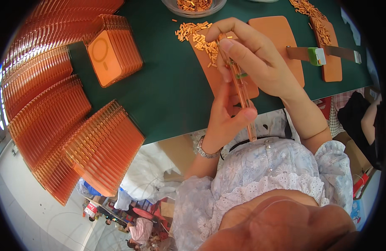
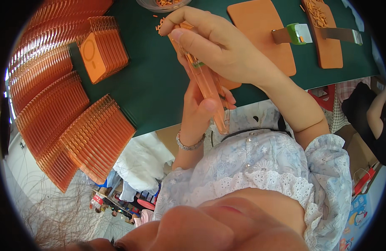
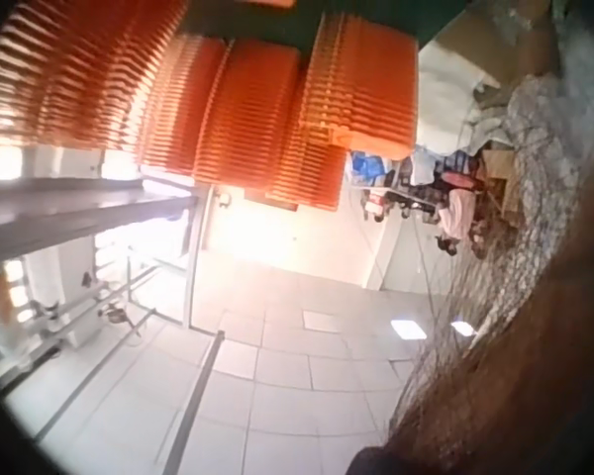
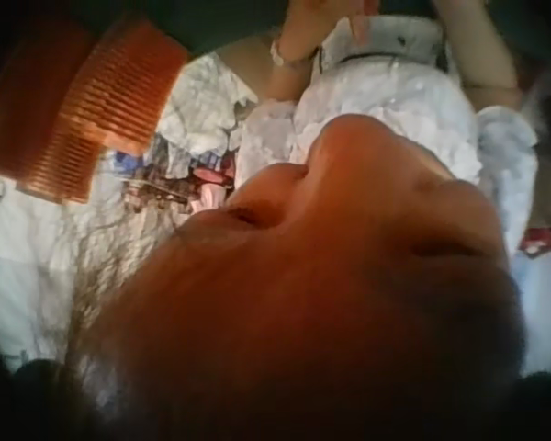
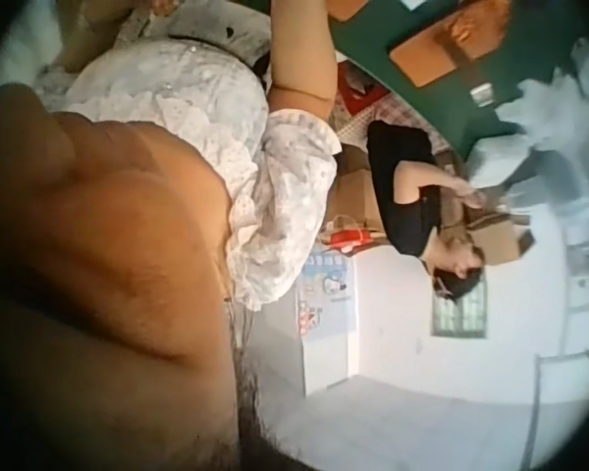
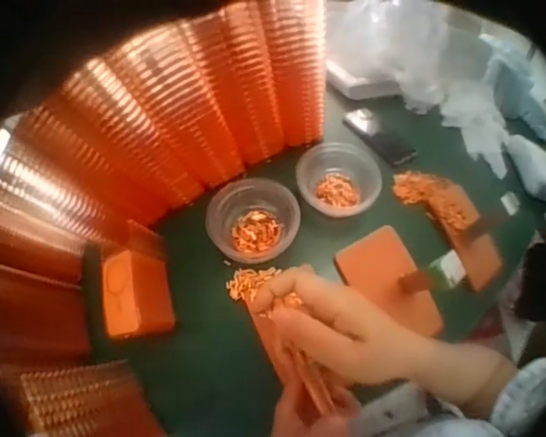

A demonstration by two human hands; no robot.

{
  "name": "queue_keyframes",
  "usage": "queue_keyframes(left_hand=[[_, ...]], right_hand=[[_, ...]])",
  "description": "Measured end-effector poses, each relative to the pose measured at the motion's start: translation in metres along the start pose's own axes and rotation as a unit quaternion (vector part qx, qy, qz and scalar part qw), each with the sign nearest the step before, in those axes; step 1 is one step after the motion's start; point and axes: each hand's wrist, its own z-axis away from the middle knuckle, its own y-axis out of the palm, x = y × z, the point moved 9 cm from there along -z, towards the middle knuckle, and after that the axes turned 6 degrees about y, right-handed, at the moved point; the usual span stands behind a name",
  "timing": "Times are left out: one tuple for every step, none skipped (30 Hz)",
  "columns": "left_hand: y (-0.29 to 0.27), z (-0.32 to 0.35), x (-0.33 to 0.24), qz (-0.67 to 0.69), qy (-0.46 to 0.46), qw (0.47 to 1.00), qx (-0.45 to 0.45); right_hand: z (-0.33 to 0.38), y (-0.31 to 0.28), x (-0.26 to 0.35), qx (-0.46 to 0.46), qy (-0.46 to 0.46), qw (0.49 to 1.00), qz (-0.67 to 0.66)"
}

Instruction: The person assembles phone cases by inserting small buttons into the side slots using pressing fixtures on the table and stacking the phone cases.

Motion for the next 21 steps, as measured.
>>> queue_keyframes(left_hand=[[0.000, 0.000, 0.000, -0.006, -0.003, 1.000, -0.002], [0.000, 0.000, -0.001, -0.006, -0.003, 1.000, -0.003], [0.000, -0.001, -0.003, -0.008, 0.002, 1.000, -0.005], [0.001, -0.002, -0.005, -0.010, 0.006, 1.000, -0.005], [0.002, -0.001, -0.005, -0.011, 0.007, 1.000, -0.007], [0.001, -0.002, -0.005, -0.022, 0.007, 1.000, -0.014], [-0.001, -0.004, -0.004, -0.029, 0.009, 0.999, -0.016], [-0.001, -0.005, -0.004, -0.035, 0.010, 0.999, -0.018], [-0.004, -0.005, -0.005, -0.049, 0.025, 0.998, -0.019], [-0.007, -0.005, -0.006, -0.061, 0.040, 0.997, -0.019], [-0.012, -0.004, 0.000, -0.063, 0.041, 0.997, -0.016], [-0.023, 0.000, 0.004, -0.031, 0.067, 0.997, -0.031], [-0.026, 0.002, 0.001, 0.000, 0.075, 0.994, -0.074], [-0.029, 0.005, -0.001, 0.030, 0.084, 0.989, -0.117], [-0.031, 0.002, -0.001, 0.029, 0.084, 0.989, -0.116], [-0.039, 0.000, -0.006, 0.023, 0.123, 0.983, -0.132], [-0.046, -0.001, -0.011, 0.016, 0.161, 0.976, -0.148], [-0.046, -0.002, -0.008, 0.043, 0.157, 0.975, -0.149], [-0.044, -0.004, -0.005, 0.046, 0.154, 0.976, -0.147], [-0.043, -0.005, -0.004, 0.047, 0.156, 0.974, -0.156], [-0.045, -0.004, -0.005, 0.045, 0.157, 0.972, -0.169]], right_hand=[[0.000, 0.001, 0.000, 0.003, 0.000, 1.000, -0.001], [-0.001, 0.002, 0.000, 0.006, -0.001, 1.000, -0.003], [-0.001, 0.001, 0.000, 0.006, -0.001, 1.000, -0.002], [-0.002, 0.000, -0.002, 0.010, 0.009, 1.000, -0.009], [-0.002, -0.001, -0.003, 0.014, 0.018, 1.000, -0.015], [-0.002, -0.002, -0.001, 0.015, 0.014, 1.000, -0.014], [-0.003, -0.005, -0.003, 0.011, 0.031, 0.999, -0.025], [-0.004, -0.007, -0.003, 0.006, 0.047, 0.998, -0.037], [-0.004, -0.007, -0.001, 0.004, 0.044, 0.998, -0.036], [-0.005, -0.014, 0.001, -0.031, 0.045, 0.993, -0.104], [-0.006, -0.020, -0.002, -0.050, 0.044, 0.988, -0.137], [-0.008, -0.027, -0.006, -0.068, 0.043, 0.982, -0.171], [-0.008, -0.052, -0.002, -0.135, -0.018, 0.989, -0.059], [-0.004, -0.071, 0.007, -0.200, -0.078, 0.975, 0.054], [-0.006, -0.076, 0.006, -0.200, -0.079, 0.975, 0.053], [-0.010, -0.072, 0.009, -0.186, -0.072, 0.953, 0.229], [-0.016, -0.066, 0.008, -0.165, -0.062, 0.901, 0.397], [-0.019, -0.065, 0.004, -0.157, -0.078, 0.900, 0.400], [-0.021, -0.070, -0.004, -0.159, -0.075, 0.898, 0.403], [-0.021, -0.068, -0.010, -0.139, -0.096, 0.878, 0.447], [-0.021, -0.062, -0.014, -0.116, -0.118, 0.858, 0.487]])
